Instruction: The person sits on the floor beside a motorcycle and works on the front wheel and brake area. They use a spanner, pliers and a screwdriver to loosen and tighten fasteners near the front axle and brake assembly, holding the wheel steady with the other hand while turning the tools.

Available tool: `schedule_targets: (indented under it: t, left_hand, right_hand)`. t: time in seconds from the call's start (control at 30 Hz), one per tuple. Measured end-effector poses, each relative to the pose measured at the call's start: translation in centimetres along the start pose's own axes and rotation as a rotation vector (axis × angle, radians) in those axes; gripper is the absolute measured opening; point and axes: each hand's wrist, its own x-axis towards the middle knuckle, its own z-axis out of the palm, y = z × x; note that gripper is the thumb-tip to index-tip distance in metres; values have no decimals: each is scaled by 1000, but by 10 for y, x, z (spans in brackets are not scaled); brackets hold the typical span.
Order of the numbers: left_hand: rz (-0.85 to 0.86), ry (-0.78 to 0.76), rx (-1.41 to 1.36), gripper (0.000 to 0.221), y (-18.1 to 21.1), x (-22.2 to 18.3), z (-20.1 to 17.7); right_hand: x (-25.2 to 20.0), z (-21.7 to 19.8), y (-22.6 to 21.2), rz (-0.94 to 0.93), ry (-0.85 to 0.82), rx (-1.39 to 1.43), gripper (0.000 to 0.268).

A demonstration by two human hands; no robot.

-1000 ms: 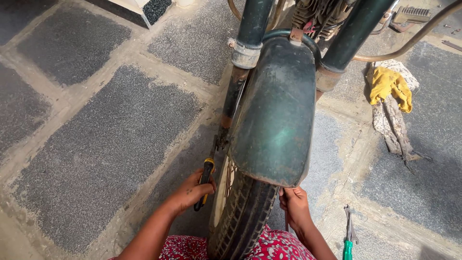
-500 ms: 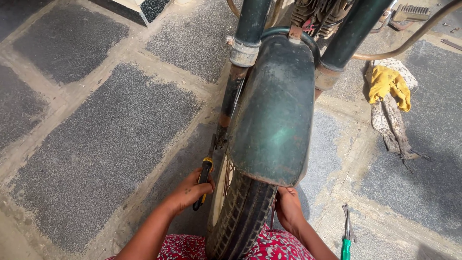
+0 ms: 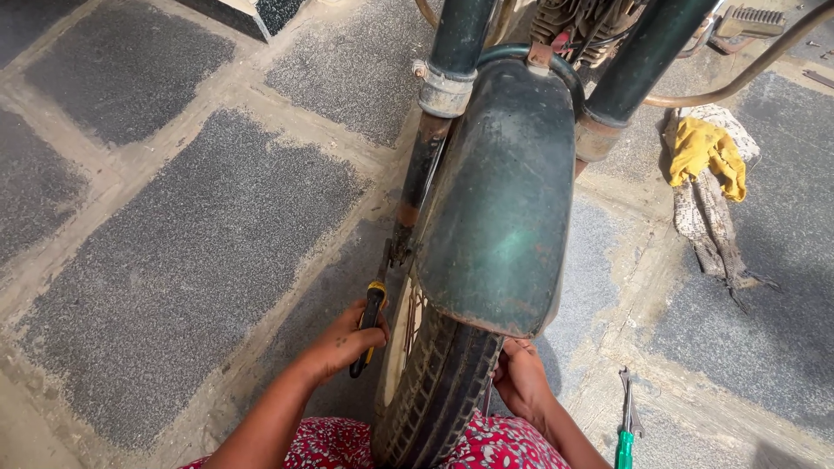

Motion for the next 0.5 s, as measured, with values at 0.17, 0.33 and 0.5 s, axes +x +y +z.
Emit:
schedule_targets:
  t: [0.17, 0.33, 0.5]
  left_hand:
    - [-17, -9, -12, 28, 5, -2, 1]
    - [-13, 2, -16, 32, 8, -4, 2]
    - [-39, -6, 32, 34, 2, -1, -1]
  right_hand:
    - [30, -25, 16, -53, -165, 14, 11]
    - [11, -5, 7, -16, -111, 11, 12]
    - [13, -7, 9, -43, -138, -28, 13]
